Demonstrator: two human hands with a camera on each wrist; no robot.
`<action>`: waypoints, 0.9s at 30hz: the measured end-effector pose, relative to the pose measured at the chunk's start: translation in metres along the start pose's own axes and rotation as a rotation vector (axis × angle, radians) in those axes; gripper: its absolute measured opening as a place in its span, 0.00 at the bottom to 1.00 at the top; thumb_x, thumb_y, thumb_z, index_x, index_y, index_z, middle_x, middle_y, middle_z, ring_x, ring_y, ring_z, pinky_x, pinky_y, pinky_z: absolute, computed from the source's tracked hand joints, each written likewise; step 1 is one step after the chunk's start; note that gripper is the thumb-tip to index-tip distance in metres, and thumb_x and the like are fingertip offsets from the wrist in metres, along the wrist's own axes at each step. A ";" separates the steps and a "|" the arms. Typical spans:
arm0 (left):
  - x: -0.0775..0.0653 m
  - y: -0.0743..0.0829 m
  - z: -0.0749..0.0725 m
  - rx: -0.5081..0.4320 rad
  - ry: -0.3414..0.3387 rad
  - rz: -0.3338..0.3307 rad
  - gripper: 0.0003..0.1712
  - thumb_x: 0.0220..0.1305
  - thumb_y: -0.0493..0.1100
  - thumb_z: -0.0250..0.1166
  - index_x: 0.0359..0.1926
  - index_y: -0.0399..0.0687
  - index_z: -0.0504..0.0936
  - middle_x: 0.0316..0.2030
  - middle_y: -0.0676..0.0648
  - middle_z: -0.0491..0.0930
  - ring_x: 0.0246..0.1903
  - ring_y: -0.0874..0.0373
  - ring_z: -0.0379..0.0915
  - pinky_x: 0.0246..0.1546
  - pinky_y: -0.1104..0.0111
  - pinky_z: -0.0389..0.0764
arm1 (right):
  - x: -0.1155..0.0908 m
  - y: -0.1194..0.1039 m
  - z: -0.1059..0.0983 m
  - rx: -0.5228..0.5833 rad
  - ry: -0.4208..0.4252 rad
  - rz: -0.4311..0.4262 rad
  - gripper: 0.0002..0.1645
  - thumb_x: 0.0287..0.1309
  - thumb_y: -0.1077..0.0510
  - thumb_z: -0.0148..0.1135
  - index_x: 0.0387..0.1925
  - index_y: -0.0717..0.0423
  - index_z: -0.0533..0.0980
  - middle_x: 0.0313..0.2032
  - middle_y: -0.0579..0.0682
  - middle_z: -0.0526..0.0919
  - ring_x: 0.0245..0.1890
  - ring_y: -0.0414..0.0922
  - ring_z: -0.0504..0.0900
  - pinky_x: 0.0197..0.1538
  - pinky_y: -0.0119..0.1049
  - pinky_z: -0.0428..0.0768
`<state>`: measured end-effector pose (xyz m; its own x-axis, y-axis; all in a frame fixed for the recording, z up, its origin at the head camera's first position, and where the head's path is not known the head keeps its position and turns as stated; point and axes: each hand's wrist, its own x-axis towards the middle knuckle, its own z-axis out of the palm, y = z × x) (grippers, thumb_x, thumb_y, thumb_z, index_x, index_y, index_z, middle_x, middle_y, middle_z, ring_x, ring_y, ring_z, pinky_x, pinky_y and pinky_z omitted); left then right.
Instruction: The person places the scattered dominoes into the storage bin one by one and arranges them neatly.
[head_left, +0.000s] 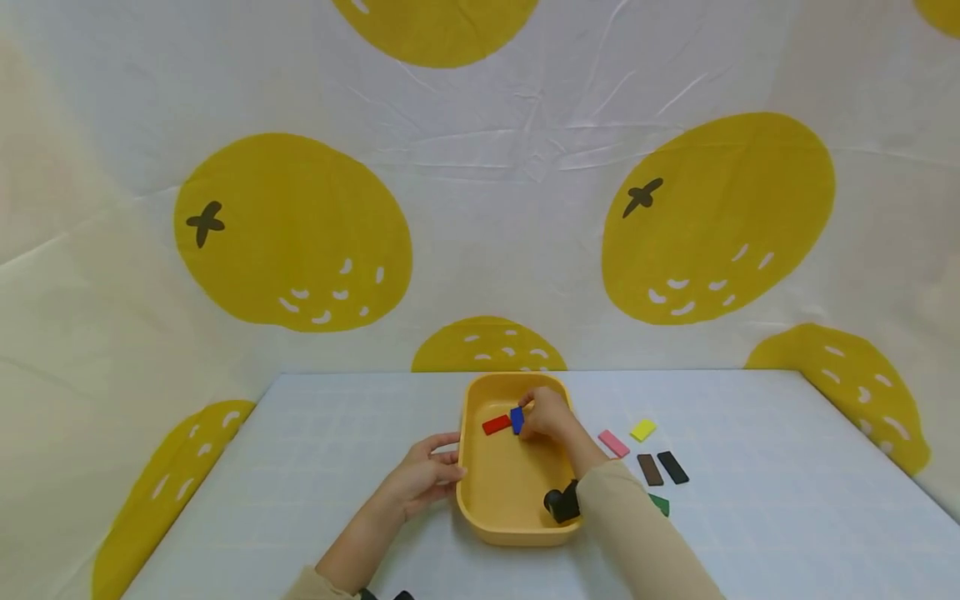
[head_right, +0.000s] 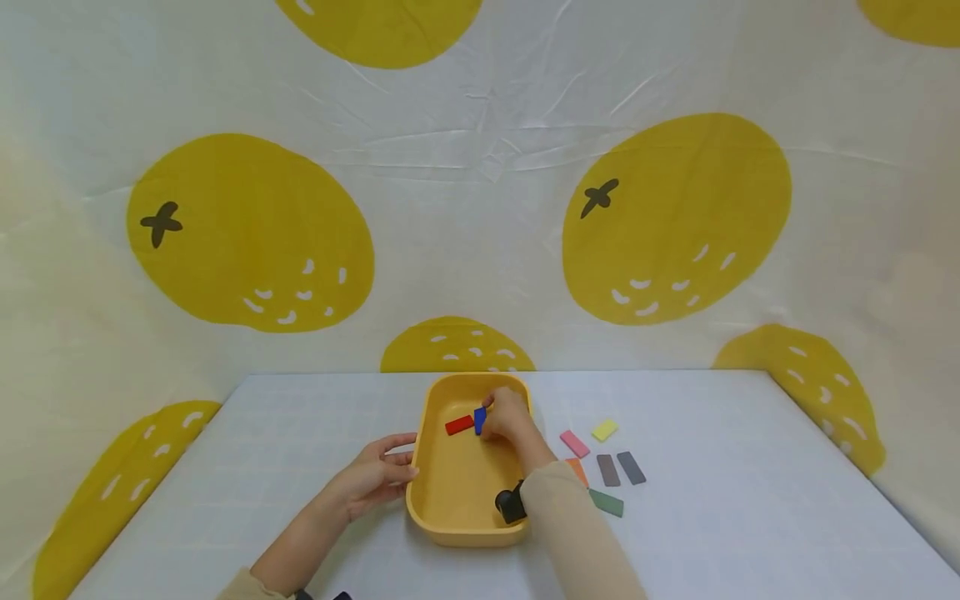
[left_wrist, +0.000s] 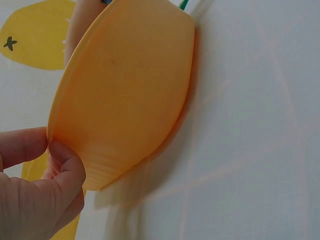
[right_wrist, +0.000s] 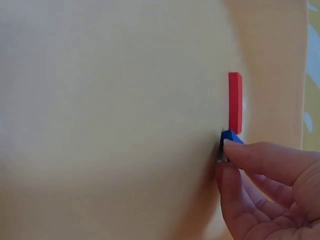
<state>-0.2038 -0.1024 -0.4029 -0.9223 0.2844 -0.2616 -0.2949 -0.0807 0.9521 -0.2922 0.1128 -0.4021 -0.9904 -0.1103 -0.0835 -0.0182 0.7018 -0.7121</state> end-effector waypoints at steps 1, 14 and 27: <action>0.000 0.000 0.000 0.002 0.007 -0.002 0.33 0.57 0.24 0.57 0.63 0.31 0.58 0.41 0.41 0.74 0.33 0.56 0.73 0.33 0.68 0.78 | 0.000 0.000 0.000 -0.003 0.007 -0.007 0.31 0.25 0.74 0.75 0.41 0.66 0.76 0.26 0.53 0.73 0.23 0.45 0.70 0.26 0.32 0.71; 0.001 0.002 0.004 0.018 0.018 -0.013 0.33 0.57 0.25 0.58 0.64 0.32 0.59 0.42 0.40 0.73 0.33 0.55 0.73 0.35 0.66 0.79 | -0.006 -0.012 -0.037 0.515 -0.149 -0.002 0.30 0.49 0.73 0.63 0.56 0.72 0.67 0.32 0.56 0.80 0.31 0.49 0.81 0.42 0.40 0.80; 0.001 0.001 0.003 0.005 0.044 -0.020 0.33 0.56 0.24 0.59 0.63 0.32 0.60 0.42 0.40 0.74 0.33 0.55 0.74 0.35 0.67 0.79 | -0.029 0.016 -0.092 0.669 -0.212 -0.061 0.34 0.56 0.64 0.62 0.61 0.69 0.61 0.36 0.51 0.81 0.39 0.46 0.80 0.55 0.47 0.72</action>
<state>-0.2039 -0.0996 -0.4019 -0.9264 0.2432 -0.2874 -0.3124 -0.0701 0.9474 -0.2765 0.1923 -0.3472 -0.9409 -0.3185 -0.1153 0.0827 0.1142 -0.9900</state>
